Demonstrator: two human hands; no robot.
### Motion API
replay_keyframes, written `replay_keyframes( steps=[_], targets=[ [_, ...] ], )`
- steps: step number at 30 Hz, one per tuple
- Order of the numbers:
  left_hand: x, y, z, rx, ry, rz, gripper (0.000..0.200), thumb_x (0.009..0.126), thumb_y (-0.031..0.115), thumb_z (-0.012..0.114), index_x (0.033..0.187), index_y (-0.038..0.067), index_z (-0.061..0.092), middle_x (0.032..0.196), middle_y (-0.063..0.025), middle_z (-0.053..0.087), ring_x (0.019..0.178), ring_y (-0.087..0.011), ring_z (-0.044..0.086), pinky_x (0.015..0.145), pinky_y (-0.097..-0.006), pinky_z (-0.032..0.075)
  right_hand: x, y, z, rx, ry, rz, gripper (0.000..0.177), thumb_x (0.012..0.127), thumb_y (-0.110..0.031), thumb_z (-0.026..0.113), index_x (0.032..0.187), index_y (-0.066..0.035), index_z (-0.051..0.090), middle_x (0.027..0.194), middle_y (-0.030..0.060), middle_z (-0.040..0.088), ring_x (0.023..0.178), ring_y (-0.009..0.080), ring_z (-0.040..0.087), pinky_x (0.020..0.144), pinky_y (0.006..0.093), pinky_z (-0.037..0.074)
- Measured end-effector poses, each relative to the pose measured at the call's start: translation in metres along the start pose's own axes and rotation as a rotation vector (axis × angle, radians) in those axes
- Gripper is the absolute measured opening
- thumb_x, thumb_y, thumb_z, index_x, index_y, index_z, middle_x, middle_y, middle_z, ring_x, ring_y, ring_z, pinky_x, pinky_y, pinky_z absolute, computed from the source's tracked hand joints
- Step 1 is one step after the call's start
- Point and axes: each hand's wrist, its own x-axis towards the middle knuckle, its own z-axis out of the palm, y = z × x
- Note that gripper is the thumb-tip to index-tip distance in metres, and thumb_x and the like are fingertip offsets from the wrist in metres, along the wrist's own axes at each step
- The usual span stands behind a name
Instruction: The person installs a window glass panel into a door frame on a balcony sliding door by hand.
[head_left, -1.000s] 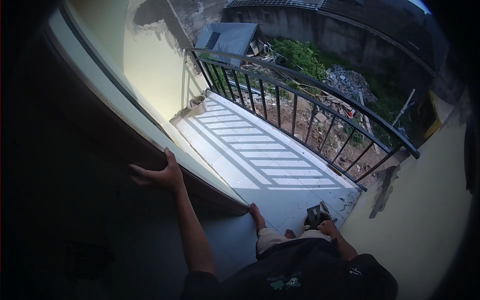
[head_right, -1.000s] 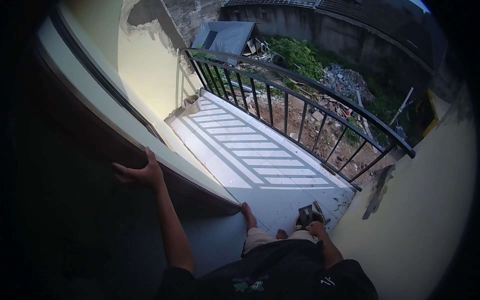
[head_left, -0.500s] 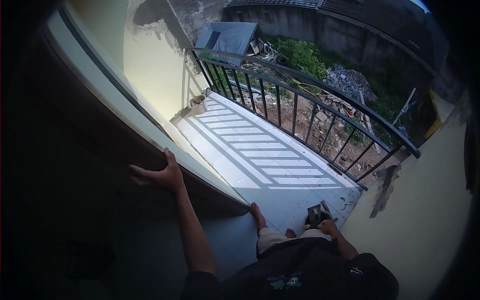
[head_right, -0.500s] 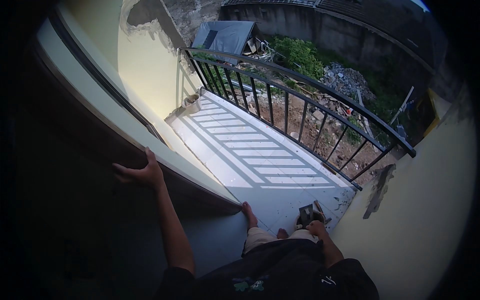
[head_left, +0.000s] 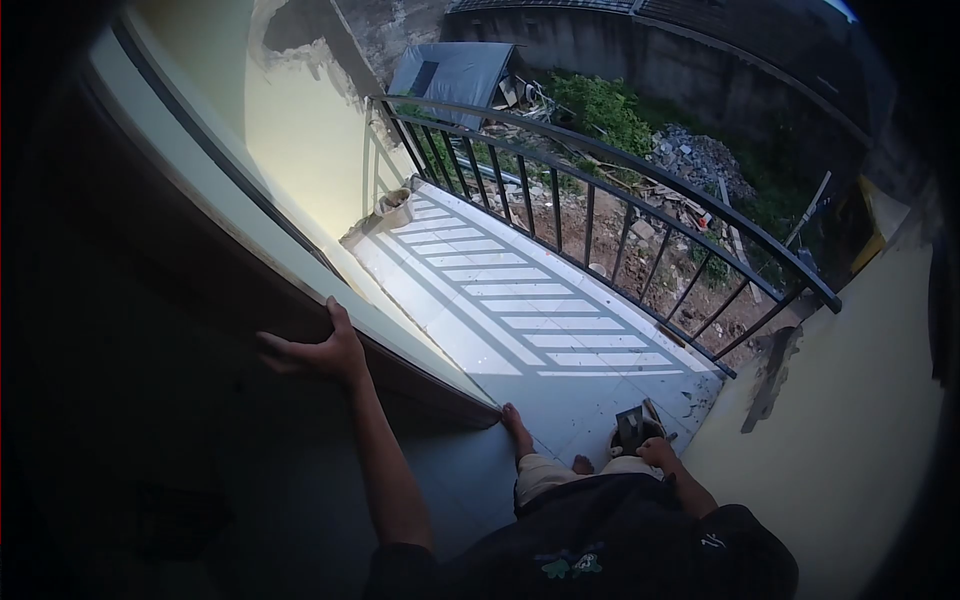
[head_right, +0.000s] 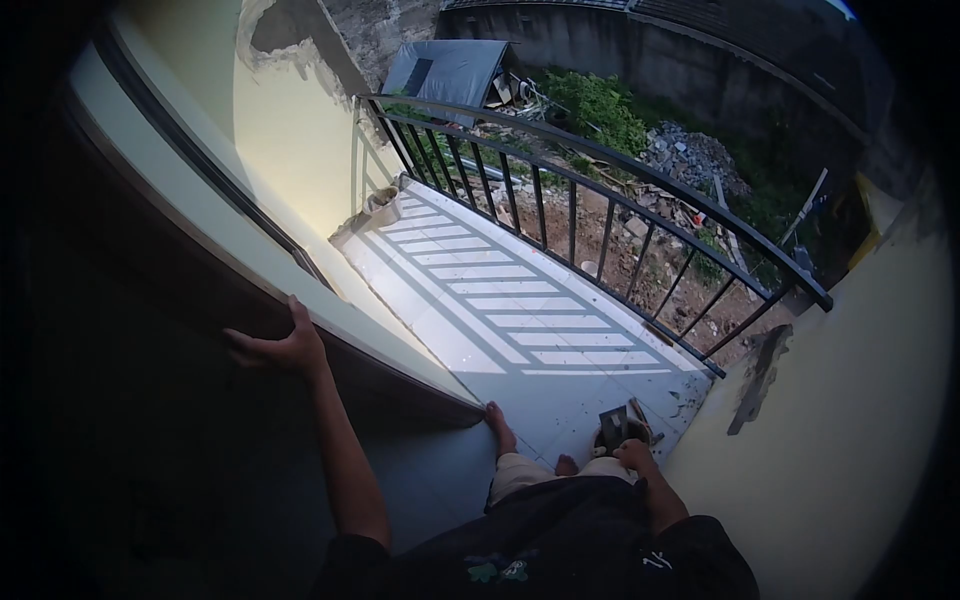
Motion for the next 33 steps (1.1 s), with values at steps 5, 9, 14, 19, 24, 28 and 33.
replay_keyframes(
  steps=[5,9,14,19,24,28,33],
  targets=[
    [-0.0002,-0.0014,0.0013,-0.009,0.000,0.004,0.106,0.065,0.038,0.079,0.144,0.005,0.017,0.139,-0.0329,0.018,0.127,-0.0476,0.024,0.102,-0.0595,0.025,0.0020,0.0020,0.0016,-0.019,0.005,-0.010,0.032,0.072,-0.034,0.064,0.087,-0.007,0.072,0.090,0.0161,0.068,0.086,0.0307,0.065,0.080,0.0389,0.051],
    [-0.0001,-0.0008,0.0010,-0.004,-0.004,0.004,0.106,0.065,0.038,0.079,0.144,0.005,0.017,0.139,-0.0328,0.018,0.128,-0.0475,0.023,0.102,-0.0601,0.024,0.0037,0.0044,0.0032,-0.040,0.003,-0.022,0.032,0.071,-0.034,0.064,0.086,-0.007,0.072,0.090,0.0156,0.068,0.086,0.0300,0.065,0.080,0.0388,0.051],
    [-0.0004,-0.0013,0.0006,0.005,-0.010,-0.013,0.107,0.065,0.038,0.079,0.144,0.005,0.016,0.139,-0.0329,0.017,0.128,-0.0477,0.023,0.101,-0.0603,0.025,0.0018,0.0018,0.0014,-0.038,-0.005,-0.016,0.032,0.072,-0.034,0.064,0.086,-0.007,0.072,0.090,0.0156,0.068,0.087,0.0308,0.065,0.081,0.0394,0.050],
    [-0.0001,-0.0001,0.0000,-0.003,-0.002,-0.005,0.106,0.065,0.038,0.079,0.144,0.006,0.016,0.139,-0.0328,0.018,0.127,-0.0475,0.023,0.101,-0.0603,0.025,-0.0010,-0.0023,-0.0018,-0.049,-0.019,-0.012,0.032,0.072,-0.034,0.064,0.087,-0.007,0.072,0.092,0.0156,0.068,0.088,0.0318,0.064,0.082,0.0397,0.050],
    [0.0006,0.0002,-0.0009,-0.006,0.008,0.031,0.107,0.066,0.037,0.079,0.145,0.006,0.014,0.139,-0.0329,0.017,0.127,-0.0473,0.024,0.101,-0.0601,0.025,-0.0003,-0.0007,0.0004,-0.021,-0.006,-0.014,0.031,0.072,-0.032,0.065,0.087,-0.006,0.071,0.093,0.0164,0.067,0.090,0.0322,0.064,0.083,0.0398,0.050],
    [0.0007,-0.0003,-0.0010,0.014,0.003,0.036,0.108,0.065,0.037,0.079,0.145,0.006,0.013,0.139,-0.0328,0.018,0.127,-0.0471,0.024,0.101,-0.0599,0.026,-0.0010,0.0007,0.0020,-0.030,-0.018,-0.003,0.032,0.074,-0.036,0.063,0.087,-0.008,0.072,0.095,0.0152,0.067,0.093,0.0321,0.063,0.087,0.0399,0.048],
    [0.0013,0.0001,-0.0013,-0.017,0.013,0.043,0.108,0.066,0.037,0.079,0.145,0.006,0.013,0.139,-0.0324,0.018,0.126,-0.0470,0.025,0.100,-0.0604,0.027,0.0010,0.0011,0.0041,-0.024,-0.004,-0.010,0.030,0.072,-0.031,0.064,0.086,-0.006,0.072,0.092,0.0166,0.067,0.089,0.0326,0.063,0.083,0.0397,0.049]
  ],
)
